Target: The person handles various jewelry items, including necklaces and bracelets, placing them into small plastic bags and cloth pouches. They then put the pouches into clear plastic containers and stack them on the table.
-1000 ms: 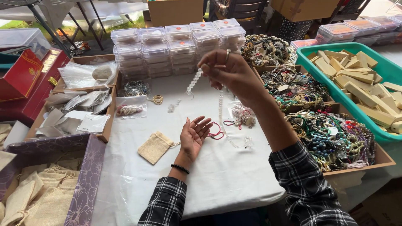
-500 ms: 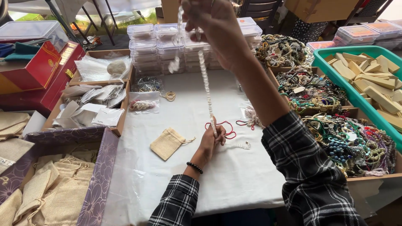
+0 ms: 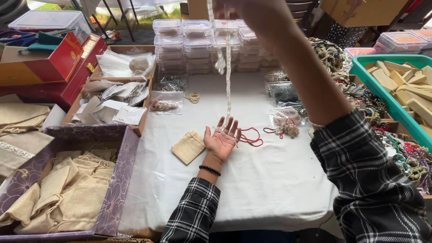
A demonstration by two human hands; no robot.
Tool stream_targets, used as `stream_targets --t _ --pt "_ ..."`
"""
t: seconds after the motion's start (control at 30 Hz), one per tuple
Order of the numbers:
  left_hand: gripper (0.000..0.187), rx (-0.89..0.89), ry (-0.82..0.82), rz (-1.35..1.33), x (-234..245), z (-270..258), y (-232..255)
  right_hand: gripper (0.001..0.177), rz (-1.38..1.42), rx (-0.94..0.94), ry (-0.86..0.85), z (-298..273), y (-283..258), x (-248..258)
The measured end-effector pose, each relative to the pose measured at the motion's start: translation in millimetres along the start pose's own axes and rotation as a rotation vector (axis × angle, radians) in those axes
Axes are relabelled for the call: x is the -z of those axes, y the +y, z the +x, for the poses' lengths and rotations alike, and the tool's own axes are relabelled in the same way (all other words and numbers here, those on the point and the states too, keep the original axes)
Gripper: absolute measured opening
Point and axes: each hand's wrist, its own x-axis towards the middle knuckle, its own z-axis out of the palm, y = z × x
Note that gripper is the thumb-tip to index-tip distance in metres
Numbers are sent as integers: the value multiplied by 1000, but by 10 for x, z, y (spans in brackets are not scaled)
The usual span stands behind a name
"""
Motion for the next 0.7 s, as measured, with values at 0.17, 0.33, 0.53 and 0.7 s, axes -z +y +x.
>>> stream_targets --t 0.17,0.33,0.53,0.7 --pt "61 -115 -38 -115 53 73 156 12 -196 -48 -208 -577 -20 -442" --pt "55 -120 -46 -148 57 80 222 14 -232 22 -273 -1028 438 -717" --pt "31 -184 -68 -241 320 252 377 13 -465 -105 -201 -1605 853 -879" --pt "22 -240 -157 -317 185 142 433 31 -685 -278 -353 -2413 1328 -1040"
